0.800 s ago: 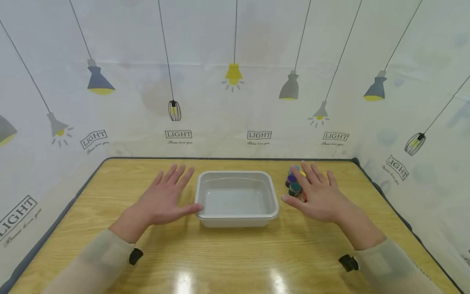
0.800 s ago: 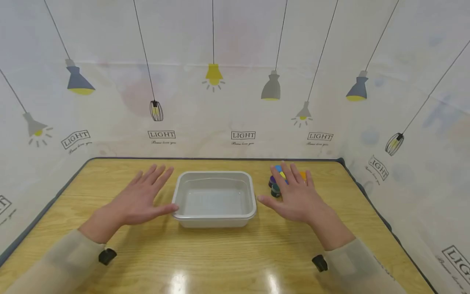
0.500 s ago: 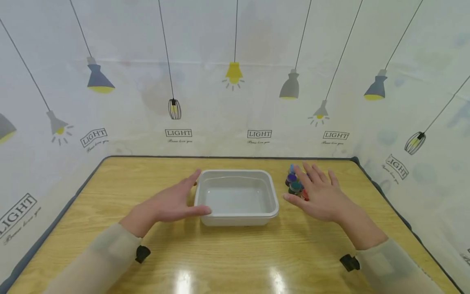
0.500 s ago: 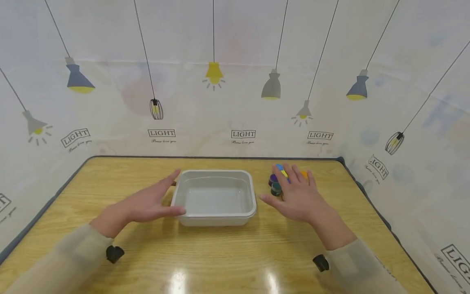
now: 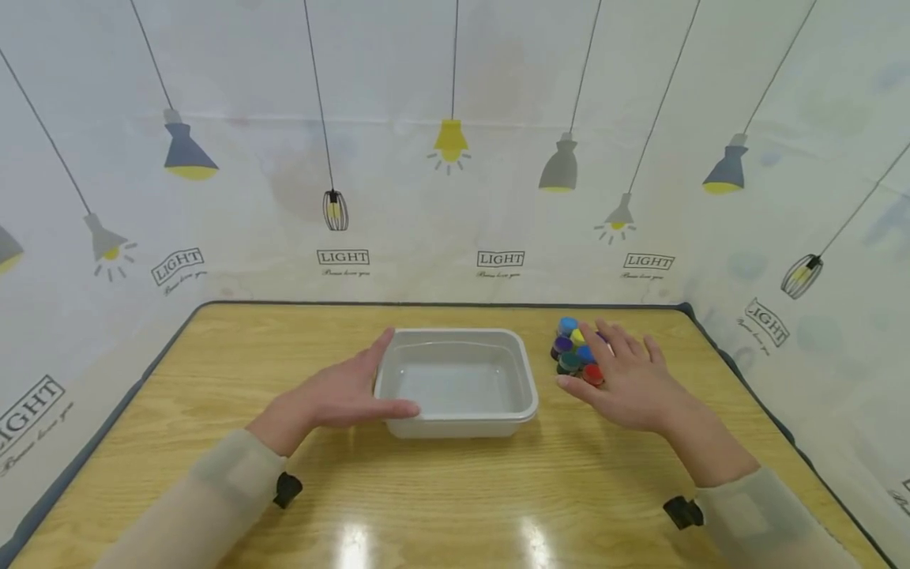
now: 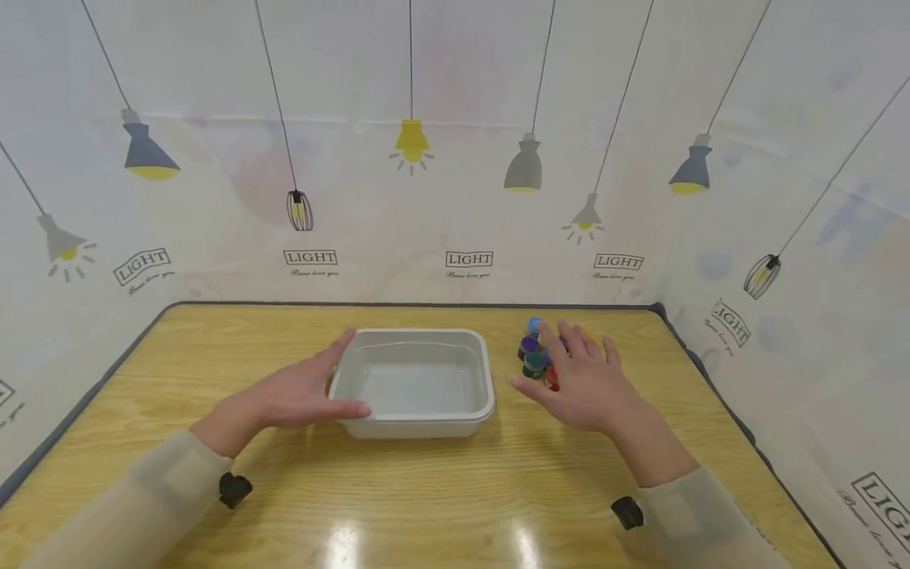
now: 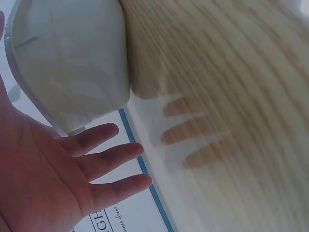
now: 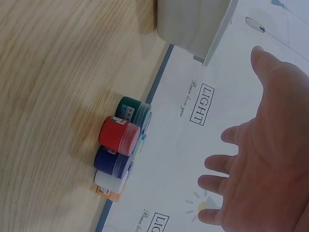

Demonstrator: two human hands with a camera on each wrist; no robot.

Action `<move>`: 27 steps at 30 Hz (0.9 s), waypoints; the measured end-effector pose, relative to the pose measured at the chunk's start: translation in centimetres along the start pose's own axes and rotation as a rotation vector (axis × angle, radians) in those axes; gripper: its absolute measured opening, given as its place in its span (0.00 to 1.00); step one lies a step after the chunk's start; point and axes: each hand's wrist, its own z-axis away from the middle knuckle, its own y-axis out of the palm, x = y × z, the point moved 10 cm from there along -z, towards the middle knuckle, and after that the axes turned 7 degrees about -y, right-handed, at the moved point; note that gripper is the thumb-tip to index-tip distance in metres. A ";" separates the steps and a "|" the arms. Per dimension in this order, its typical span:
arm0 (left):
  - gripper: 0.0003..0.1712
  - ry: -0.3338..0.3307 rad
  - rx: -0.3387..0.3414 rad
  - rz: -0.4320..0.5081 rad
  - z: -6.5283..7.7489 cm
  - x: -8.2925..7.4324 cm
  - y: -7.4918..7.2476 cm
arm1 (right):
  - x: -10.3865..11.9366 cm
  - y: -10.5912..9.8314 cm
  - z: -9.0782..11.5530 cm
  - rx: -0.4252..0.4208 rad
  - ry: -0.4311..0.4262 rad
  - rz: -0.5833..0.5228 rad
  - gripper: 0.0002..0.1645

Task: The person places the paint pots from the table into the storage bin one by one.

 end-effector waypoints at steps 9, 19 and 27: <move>0.84 -0.008 0.017 0.013 -0.2 0.1 0.3 | -1.8 0.0 -0.5 -0.022 0.017 -0.010 0.61; 0.84 0.030 0.028 0.074 -0.3 -0.4 0.4 | -8.0 0.4 -0.7 -0.081 0.115 -0.361 0.53; 0.82 0.062 0.034 0.172 -0.3 -0.6 0.5 | -11.5 1.7 -0.1 -0.085 0.177 -0.440 0.51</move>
